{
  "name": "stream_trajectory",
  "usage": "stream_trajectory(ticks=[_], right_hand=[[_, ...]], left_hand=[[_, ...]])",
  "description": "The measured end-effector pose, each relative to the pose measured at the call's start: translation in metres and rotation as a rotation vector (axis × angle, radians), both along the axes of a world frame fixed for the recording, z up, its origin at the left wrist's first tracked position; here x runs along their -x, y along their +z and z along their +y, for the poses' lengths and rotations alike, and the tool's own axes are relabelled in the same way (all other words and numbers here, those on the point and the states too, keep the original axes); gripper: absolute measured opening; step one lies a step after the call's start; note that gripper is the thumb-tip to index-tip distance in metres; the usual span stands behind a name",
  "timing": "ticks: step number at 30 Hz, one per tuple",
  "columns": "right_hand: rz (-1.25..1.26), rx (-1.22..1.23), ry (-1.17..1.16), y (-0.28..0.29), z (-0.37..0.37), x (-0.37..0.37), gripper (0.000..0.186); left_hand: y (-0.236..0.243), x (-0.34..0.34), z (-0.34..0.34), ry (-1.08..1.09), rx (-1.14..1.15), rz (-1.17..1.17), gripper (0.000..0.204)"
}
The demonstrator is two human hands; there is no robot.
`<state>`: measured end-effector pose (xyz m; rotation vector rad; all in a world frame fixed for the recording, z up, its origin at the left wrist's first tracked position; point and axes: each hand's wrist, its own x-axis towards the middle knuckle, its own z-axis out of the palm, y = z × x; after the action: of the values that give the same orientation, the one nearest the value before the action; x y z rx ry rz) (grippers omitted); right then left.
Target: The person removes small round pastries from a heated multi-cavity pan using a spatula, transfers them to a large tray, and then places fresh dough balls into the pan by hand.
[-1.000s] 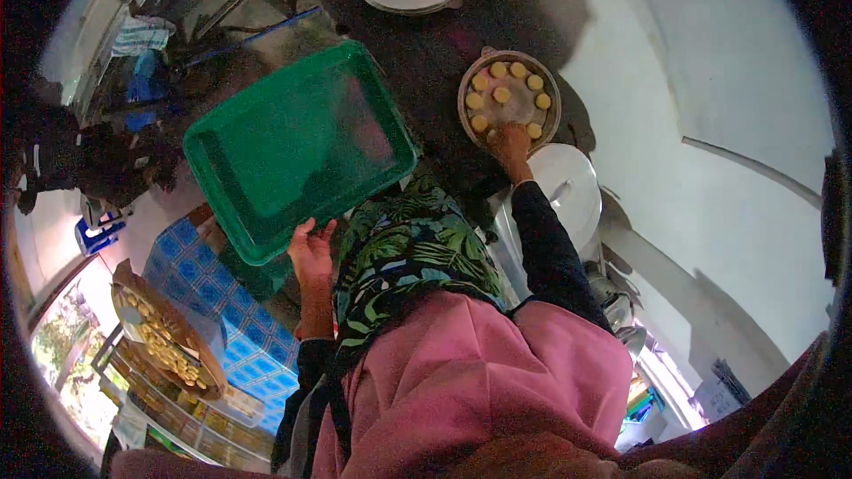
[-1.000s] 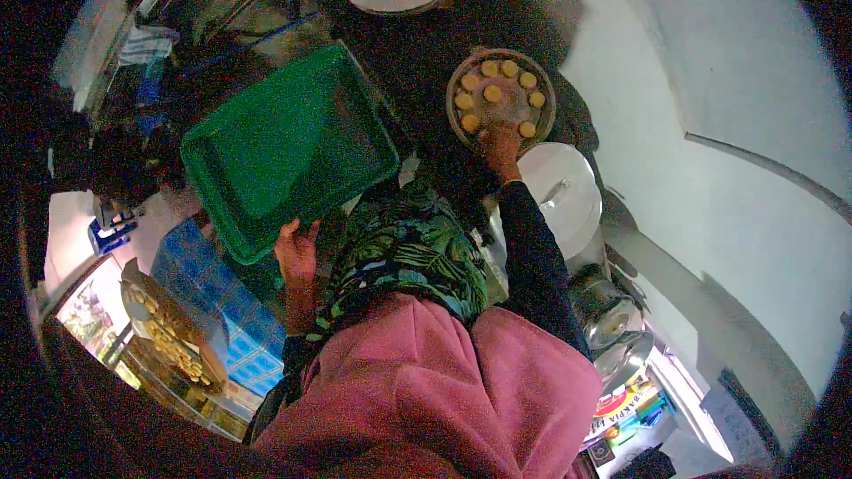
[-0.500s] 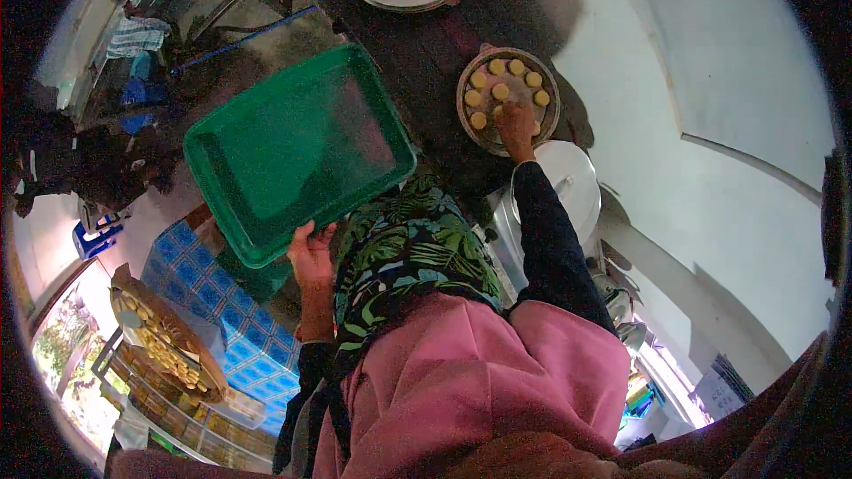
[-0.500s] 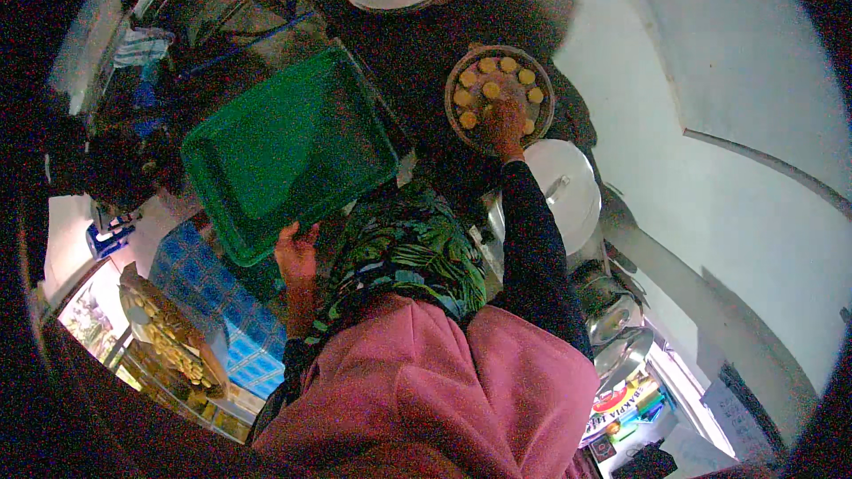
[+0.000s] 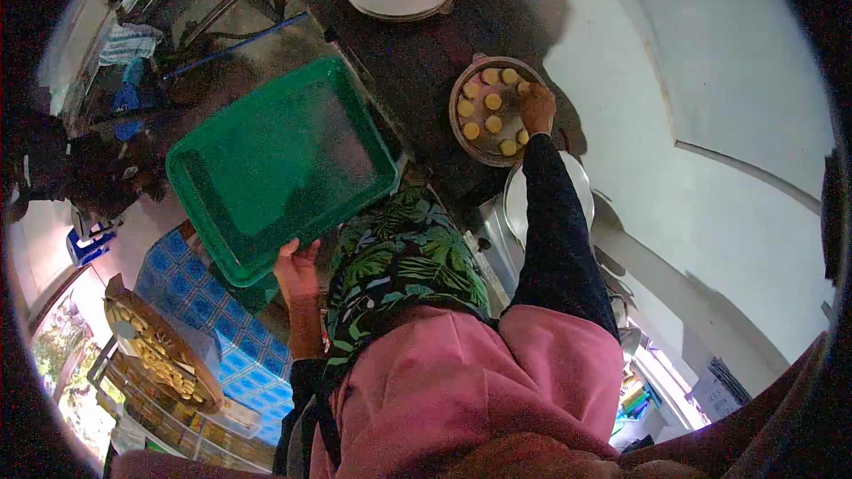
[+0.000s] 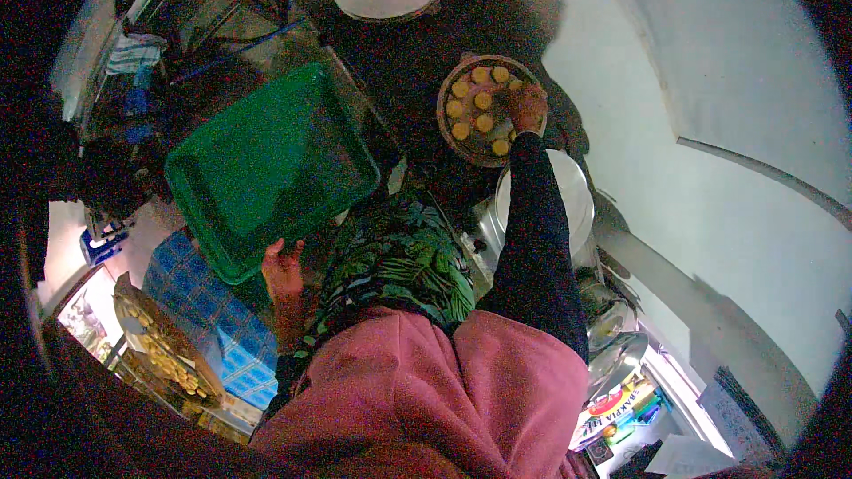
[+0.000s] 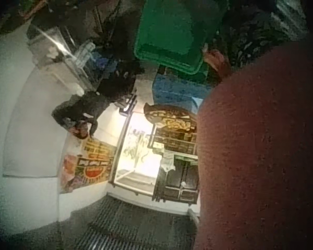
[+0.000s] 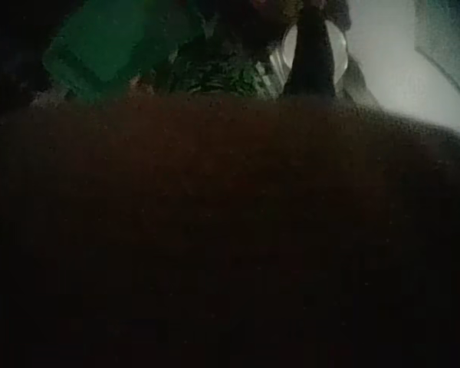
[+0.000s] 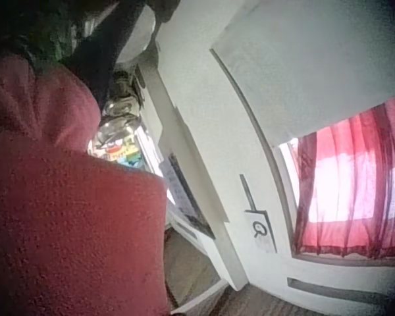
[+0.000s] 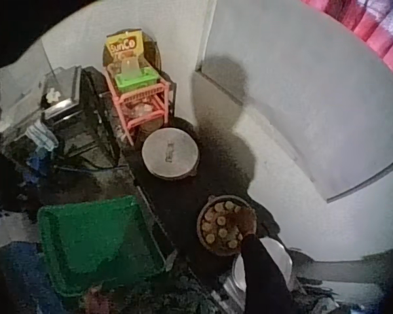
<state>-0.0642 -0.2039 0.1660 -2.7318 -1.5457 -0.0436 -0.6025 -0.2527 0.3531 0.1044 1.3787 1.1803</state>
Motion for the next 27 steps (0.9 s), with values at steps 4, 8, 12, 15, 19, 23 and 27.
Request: stream_trajectory(ticks=[4,8,12,15,19,23,27], right_hand=[[-0.291,-0.142,0.234,-0.008,-0.031,-0.006,0.026],[0.144,0.028,0.003,0.027,-0.008,0.036,0.024],[0.115,-0.361,0.137,0.015,-0.032,0.018,0.021],[0.124,-0.228,-0.001,0.035,-0.027,0.013,0.019],[-0.056,0.089,-0.131,0.033,-0.037,-0.01,0.019],[-0.054,0.038,0.056,0.027,-0.037,-0.009,0.019],[-0.019,-0.031,0.112,0.012,-0.04,0.005,0.021]], left_hand=[[-0.02,0.008,-0.003,-0.038,-0.018,-0.119,0.03],[-0.025,0.016,-0.01,0.004,0.01,-0.101,0.028],[-0.024,0.01,-0.003,-0.031,-0.065,-0.11,0.03],[-0.024,0.017,-0.004,0.0,-0.052,-0.093,0.033],[-0.016,0.009,0.005,-0.057,-0.024,-0.146,0.036],[-0.014,0.002,0.006,-0.057,-0.077,-0.12,0.036],[-0.017,0.005,0.004,-0.031,0.007,-0.112,0.034]])
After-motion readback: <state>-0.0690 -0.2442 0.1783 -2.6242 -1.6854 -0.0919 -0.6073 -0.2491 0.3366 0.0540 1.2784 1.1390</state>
